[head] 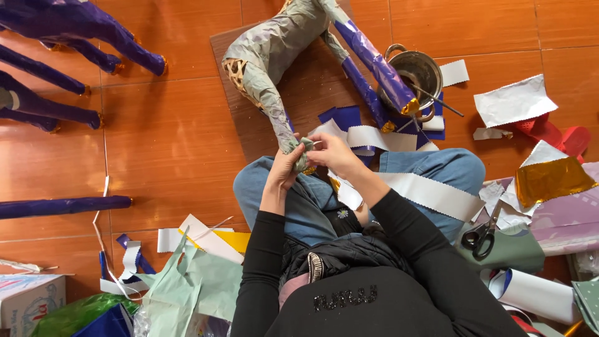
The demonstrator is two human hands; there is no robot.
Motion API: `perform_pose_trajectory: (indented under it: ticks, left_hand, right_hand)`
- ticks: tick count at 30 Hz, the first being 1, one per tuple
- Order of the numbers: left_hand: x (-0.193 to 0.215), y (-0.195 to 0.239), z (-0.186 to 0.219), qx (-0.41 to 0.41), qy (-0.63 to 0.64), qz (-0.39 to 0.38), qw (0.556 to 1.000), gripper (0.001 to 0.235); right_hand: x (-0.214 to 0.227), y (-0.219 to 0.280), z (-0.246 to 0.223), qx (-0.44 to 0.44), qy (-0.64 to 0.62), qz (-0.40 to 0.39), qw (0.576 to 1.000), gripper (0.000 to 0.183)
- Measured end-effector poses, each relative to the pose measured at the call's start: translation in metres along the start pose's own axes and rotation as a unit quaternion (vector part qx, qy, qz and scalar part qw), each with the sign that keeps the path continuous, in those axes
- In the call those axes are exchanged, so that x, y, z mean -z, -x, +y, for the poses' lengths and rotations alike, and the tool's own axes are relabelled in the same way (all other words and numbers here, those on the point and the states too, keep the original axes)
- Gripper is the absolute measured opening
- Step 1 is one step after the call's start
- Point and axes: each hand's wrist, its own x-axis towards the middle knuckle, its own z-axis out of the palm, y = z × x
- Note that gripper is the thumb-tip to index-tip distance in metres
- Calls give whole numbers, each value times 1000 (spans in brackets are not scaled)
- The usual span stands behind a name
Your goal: The person is wrapping a bamboo giraffe structure with colored paper and foil strips, applying glue to the frame first.
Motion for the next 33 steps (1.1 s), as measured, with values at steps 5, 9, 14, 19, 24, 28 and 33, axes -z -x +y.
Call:
perform_pose_trajectory:
  ticks: [5,9,14,19,24,28,33]
  left_hand:
    - [-17,11,7,-3,11,8,1000,53]
    - [-17,15,13,1,4,-10,1000,55]
    - [-21,21,21,32,45,-60,997,62]
    - [-20,12,15,34,24,-29,999,59]
    - [-33,10,14,28,-10,41,999,57]
    - [-29,2,-1,24,-15,77,997,55]
    - [-12,-12,-7,57,-60,123,989,49]
  right_hand:
    - [-2,-4,12,97,60,71,991,29]
    - [-14,1,8,144,139,97,975,11]
    - [-9,0,13,238,237,42,941,12]
    - [5,-7,11,307,355,14,883,8]
    - [28,-13,-9,174,228,-158,945,14]
    - [41,-21,20,112,177,-151,966,18]
    - [39,-33,53,106,92,-51,989,19]
